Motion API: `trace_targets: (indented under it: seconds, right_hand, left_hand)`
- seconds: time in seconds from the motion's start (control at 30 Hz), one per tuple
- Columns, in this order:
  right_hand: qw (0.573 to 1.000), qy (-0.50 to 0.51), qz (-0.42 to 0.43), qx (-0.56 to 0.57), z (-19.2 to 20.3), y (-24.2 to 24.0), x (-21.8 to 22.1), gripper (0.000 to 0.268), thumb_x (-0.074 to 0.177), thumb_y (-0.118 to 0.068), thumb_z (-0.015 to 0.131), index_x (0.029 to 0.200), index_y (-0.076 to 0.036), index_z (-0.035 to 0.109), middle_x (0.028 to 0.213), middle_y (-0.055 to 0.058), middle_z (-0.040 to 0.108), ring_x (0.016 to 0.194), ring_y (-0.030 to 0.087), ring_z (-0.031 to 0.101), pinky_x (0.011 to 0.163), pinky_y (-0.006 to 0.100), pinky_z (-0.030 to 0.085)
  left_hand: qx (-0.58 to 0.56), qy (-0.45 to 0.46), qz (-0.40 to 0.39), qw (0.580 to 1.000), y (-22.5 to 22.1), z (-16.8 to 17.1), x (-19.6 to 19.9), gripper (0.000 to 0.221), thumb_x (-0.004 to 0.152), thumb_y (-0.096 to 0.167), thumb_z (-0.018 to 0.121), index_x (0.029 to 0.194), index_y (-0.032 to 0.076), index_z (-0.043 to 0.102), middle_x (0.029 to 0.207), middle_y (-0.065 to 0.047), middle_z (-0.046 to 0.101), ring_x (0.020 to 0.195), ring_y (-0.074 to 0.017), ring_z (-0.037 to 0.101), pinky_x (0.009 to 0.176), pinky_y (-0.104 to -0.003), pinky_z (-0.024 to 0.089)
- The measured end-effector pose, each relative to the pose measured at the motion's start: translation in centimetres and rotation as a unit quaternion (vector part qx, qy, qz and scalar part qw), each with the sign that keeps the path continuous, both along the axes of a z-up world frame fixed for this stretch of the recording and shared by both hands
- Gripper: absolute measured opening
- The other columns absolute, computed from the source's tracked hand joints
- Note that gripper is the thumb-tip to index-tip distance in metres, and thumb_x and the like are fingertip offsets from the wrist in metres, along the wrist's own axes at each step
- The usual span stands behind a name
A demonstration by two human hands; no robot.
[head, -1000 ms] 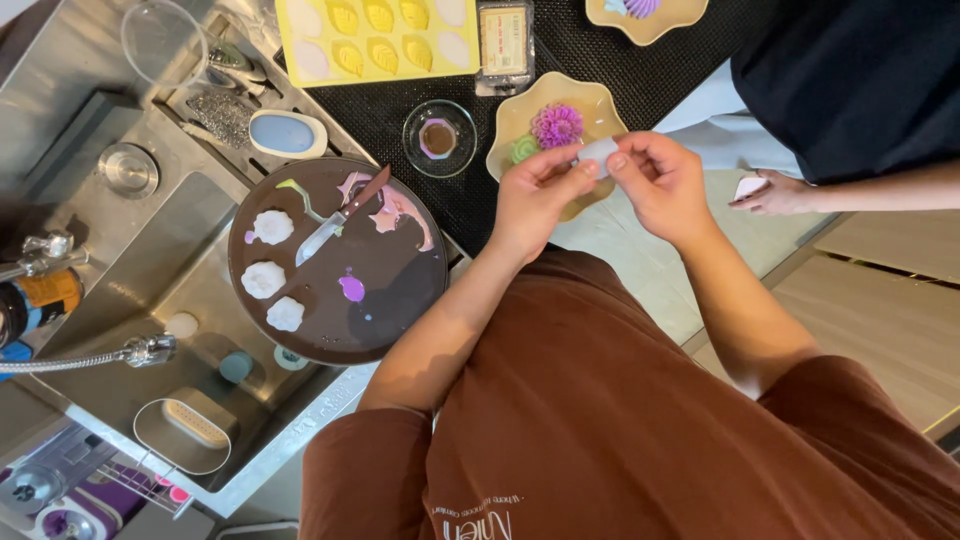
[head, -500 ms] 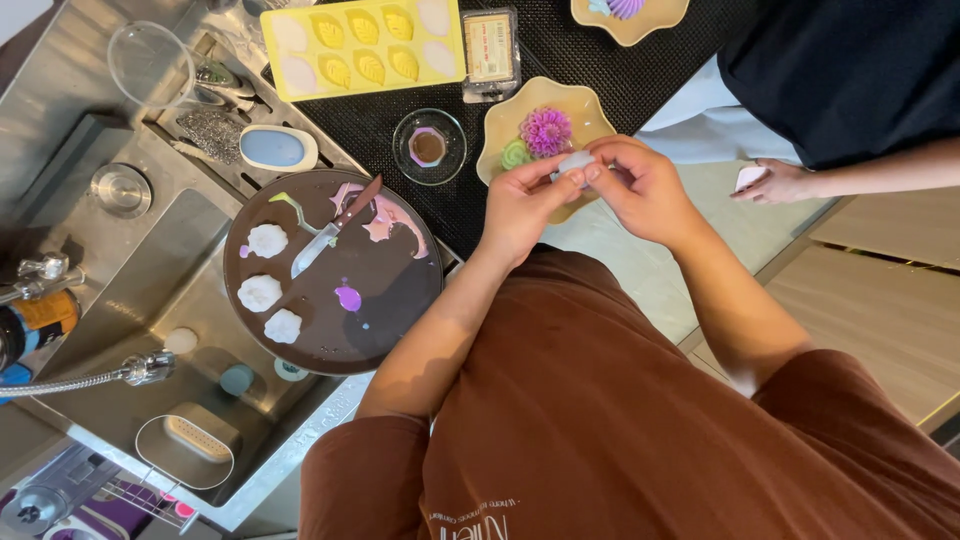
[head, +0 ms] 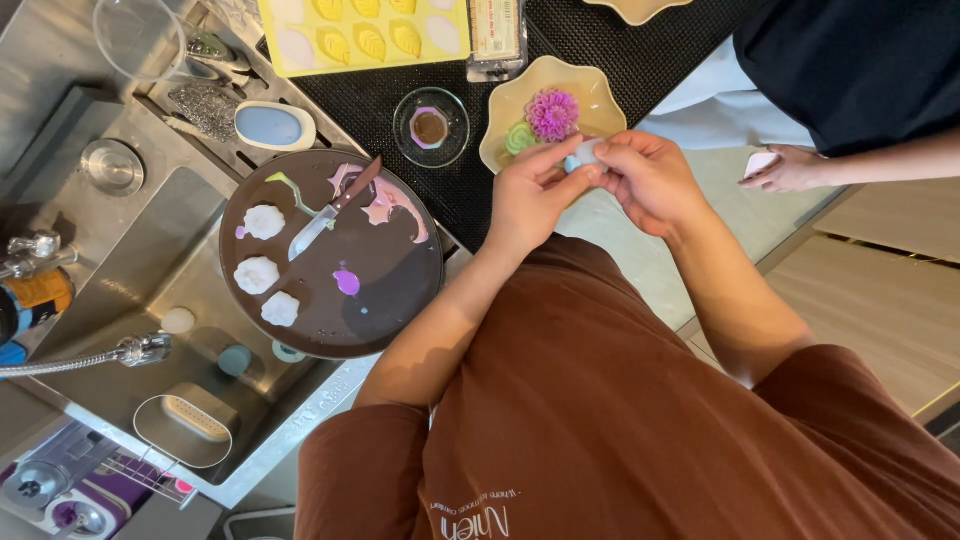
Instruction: Decorating small dessert items, cleaning a work tray, and preparing specialty cups in a cafe.
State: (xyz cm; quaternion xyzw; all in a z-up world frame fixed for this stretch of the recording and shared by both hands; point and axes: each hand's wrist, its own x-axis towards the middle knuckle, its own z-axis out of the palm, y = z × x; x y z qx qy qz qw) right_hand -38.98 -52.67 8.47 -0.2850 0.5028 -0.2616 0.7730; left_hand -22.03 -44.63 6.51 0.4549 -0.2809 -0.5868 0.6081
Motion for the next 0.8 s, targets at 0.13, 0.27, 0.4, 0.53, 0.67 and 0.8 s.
trace_targets:
  seconds: [0.13,0.27,0.4,0.53,0.67,0.8]
  right_hand:
    - [0.999,-0.017,-0.027,-0.014,1.1,-0.3,0.4,0.006,0.098,-0.001,0.066,0.095,0.004,0.067,0.095,0.012,0.071,0.084,0.02,0.068,0.081,0.033,0.059]
    - [0.998,-0.018,-0.04,-0.037,1.3,-0.2,0.2,0.003,0.096,0.002,0.065,0.094,0.003,0.067,0.096,0.012,0.072,0.085,0.019,0.069,0.081,0.031,0.058]
    - [0.998,-0.015,-0.024,-0.061,1.2,0.0,0.0,0.004,0.096,0.005,0.066,0.096,0.001,0.066,0.096,0.01,0.07,0.086,0.018,0.068,0.079,0.03,0.056]
    - [0.996,-0.036,-0.019,-0.081,1.8,0.2,0.3,0.007,0.096,0.005,0.067,0.098,-0.001,0.065,0.097,0.008,0.071,0.087,0.017,0.068,0.079,0.029,0.055]
    - [0.993,-0.042,-0.006,-0.106,1.8,0.3,0.1,0.009,0.098,0.005,0.068,0.102,-0.002,0.064,0.096,0.008,0.069,0.088,0.017,0.068,0.081,0.031,0.055]
    - [0.992,-0.056,0.004,-0.115,3.4,0.4,1.0,0.012,0.099,0.005,0.067,0.104,-0.004,0.061,0.094,0.007,0.068,0.087,0.018,0.068,0.08,0.033,0.057]
  left_hand:
    - [0.033,0.049,-0.025,0.998,0.1,0.7,0.4,0.046,0.092,-0.001,0.077,0.135,-0.006,0.062,0.123,-0.016,0.072,0.106,-0.0177,0.072,0.092,-0.028,0.06]
    - [0.016,0.067,-0.017,0.997,0.1,1.2,0.8,0.039,0.092,-0.002,0.074,0.129,-0.004,0.062,0.121,-0.014,0.072,0.108,-0.0163,0.072,0.095,-0.029,0.061]
    - [0.02,-0.05,-0.021,0.998,0.1,2.5,1.3,0.034,0.091,-0.001,0.076,0.124,-0.002,0.068,0.111,-0.013,0.078,0.1,-0.0142,0.075,0.091,-0.029,0.063]
    - [0.008,-0.142,0.003,0.99,0.1,2.5,1.4,0.033,0.088,0.001,0.078,0.12,0.0,0.069,0.106,-0.012,0.079,0.094,-0.0127,0.077,0.086,-0.028,0.064]
    - [0.001,-0.179,0.018,0.984,0.1,3.3,1.5,0.027,0.086,0.003,0.079,0.111,0.001,0.069,0.1,-0.01,0.078,0.089,-0.0135,0.078,0.08,-0.028,0.065]
    - [-0.047,-0.234,0.034,0.971,0.0,3.8,1.8,0.024,0.083,0.004,0.08,0.105,0.003,0.067,0.101,-0.008,0.075,0.09,-0.0145,0.078,0.081,-0.027,0.065]
